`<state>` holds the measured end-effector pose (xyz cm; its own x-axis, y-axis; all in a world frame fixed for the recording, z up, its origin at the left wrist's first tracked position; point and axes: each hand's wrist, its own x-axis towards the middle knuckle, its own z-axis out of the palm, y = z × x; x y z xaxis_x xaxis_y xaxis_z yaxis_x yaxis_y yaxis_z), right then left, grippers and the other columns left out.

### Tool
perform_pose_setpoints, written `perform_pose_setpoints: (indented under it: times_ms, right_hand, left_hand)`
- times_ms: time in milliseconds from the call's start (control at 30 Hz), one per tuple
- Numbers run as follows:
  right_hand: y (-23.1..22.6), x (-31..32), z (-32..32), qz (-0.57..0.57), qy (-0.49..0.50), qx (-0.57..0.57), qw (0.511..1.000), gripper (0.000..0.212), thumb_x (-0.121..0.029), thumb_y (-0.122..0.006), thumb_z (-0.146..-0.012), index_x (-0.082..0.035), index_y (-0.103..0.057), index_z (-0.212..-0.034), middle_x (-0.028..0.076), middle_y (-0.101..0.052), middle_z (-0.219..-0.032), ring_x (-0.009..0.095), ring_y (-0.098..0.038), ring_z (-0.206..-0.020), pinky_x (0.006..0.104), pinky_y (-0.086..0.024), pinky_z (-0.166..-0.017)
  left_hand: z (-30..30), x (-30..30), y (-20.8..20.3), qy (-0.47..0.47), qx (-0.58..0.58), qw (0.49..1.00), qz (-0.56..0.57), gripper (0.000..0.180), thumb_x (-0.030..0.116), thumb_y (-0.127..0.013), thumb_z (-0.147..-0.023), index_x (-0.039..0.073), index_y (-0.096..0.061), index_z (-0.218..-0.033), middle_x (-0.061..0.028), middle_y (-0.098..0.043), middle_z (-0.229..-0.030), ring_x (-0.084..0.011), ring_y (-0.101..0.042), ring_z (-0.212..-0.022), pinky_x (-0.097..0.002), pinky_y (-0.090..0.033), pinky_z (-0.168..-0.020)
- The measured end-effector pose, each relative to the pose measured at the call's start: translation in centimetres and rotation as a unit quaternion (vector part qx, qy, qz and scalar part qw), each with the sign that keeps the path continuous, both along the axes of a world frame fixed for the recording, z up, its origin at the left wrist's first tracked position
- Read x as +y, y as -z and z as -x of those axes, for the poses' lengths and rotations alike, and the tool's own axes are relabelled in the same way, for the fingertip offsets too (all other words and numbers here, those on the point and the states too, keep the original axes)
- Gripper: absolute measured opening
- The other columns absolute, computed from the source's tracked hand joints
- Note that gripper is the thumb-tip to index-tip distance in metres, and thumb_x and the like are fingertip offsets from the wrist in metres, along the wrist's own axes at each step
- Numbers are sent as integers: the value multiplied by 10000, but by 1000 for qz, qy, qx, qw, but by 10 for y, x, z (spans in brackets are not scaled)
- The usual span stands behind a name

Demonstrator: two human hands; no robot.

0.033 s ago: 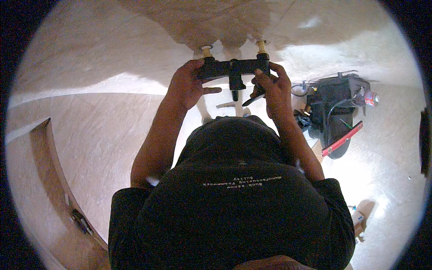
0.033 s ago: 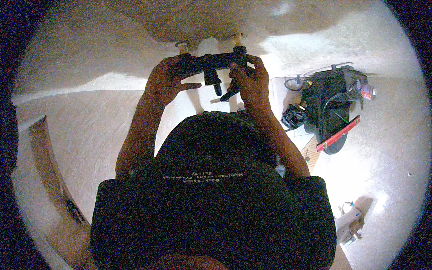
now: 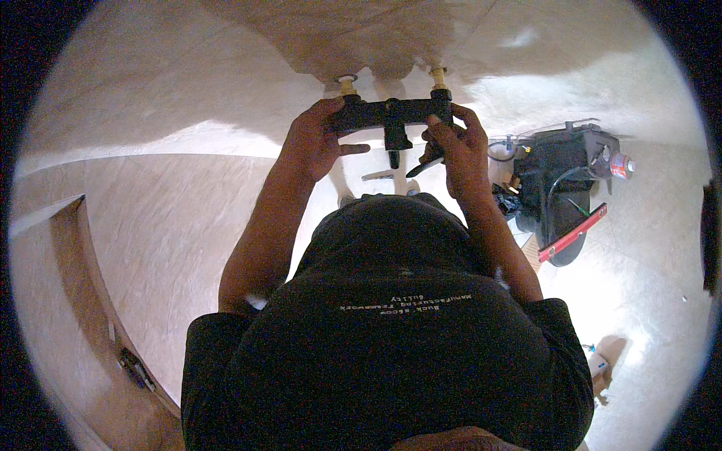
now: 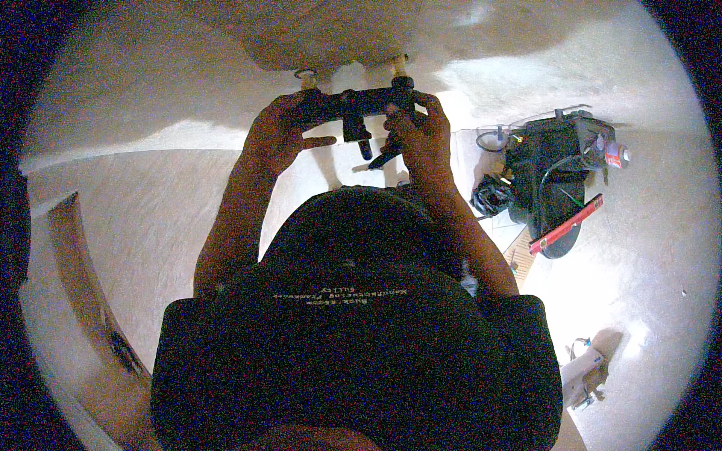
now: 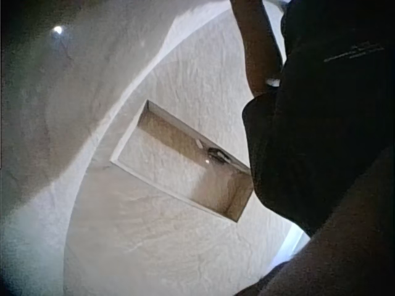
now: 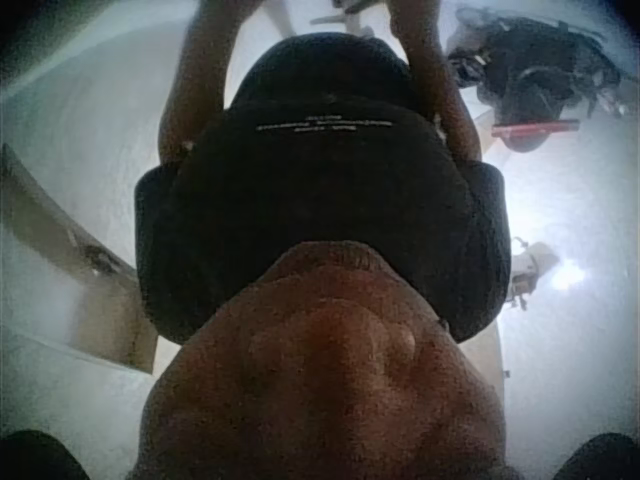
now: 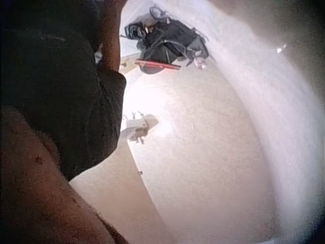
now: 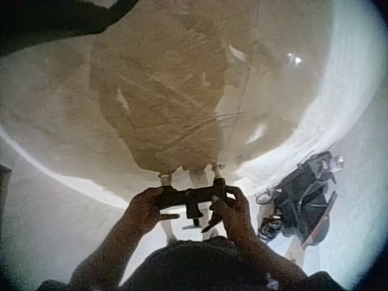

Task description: The person removes a plug from a wall pipe, scrapes the tiled wall around the opening with a hatchet, and applies sealant tape to the threaded connectors of a shower mixer valve.

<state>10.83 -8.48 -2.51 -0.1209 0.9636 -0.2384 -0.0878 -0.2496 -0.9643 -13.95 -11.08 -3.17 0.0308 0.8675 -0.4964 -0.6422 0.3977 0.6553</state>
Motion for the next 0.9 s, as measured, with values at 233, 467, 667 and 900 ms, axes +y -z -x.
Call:
perform_pose_setpoints:
  times_ms: [233, 467, 667, 900]
  right_hand:
    - [0, 2, 1, 8, -7, 3, 1000, 473, -167, -709, -941, 54, -497, -1302, 193, -684, -894, 207, -661, -655, 339, -578, -574]
    - [1, 2, 2, 17, -3, 13, 1000, 461, -175, -715, -937, 47, -506, -1284, 190, -679, -882, 204, -661, -655, 332, -576, -562]
    - [-1, 3, 2, 21, -1, 17, 1000, 461, -175, -713, -938, 34, -506, -1293, 185, -679, -883, 206, -656, -641, 333, -576, -568]
    - [-1, -1, 1, 25, 1, 23, 999, 467, -168, -712, -941, 27, -495, -1306, 183, -679, -876, 203, -655, -641, 333, -570, -569]
  left_hand:
    - [-9, 2, -3, 1, 149, 988, -30, 405, 255, -546, -1027, -31, -567, -1313, -188, -613, -1345, -353, -620, -1223, -654, -562, -916]
    - [-3, 3, 4, -8, -12, 1000, -14, 409, 307, -672, -950, 5, -620, -1221, -140, -683, -1138, -327, -631, -1127, -692, -461, -958]
    - [-14, 7, -9, 2, 132, 991, 17, 416, 334, -555, -1026, 24, -594, -1300, -144, -649, -1244, -338, -637, -1168, -665, -547, -924]
    - [-12, 0, -15, 0, 69, 997, -22, 408, 304, -670, -970, -29, -601, -1196, -165, -679, -1077, -318, -671, -1085, -594, -584, -890]
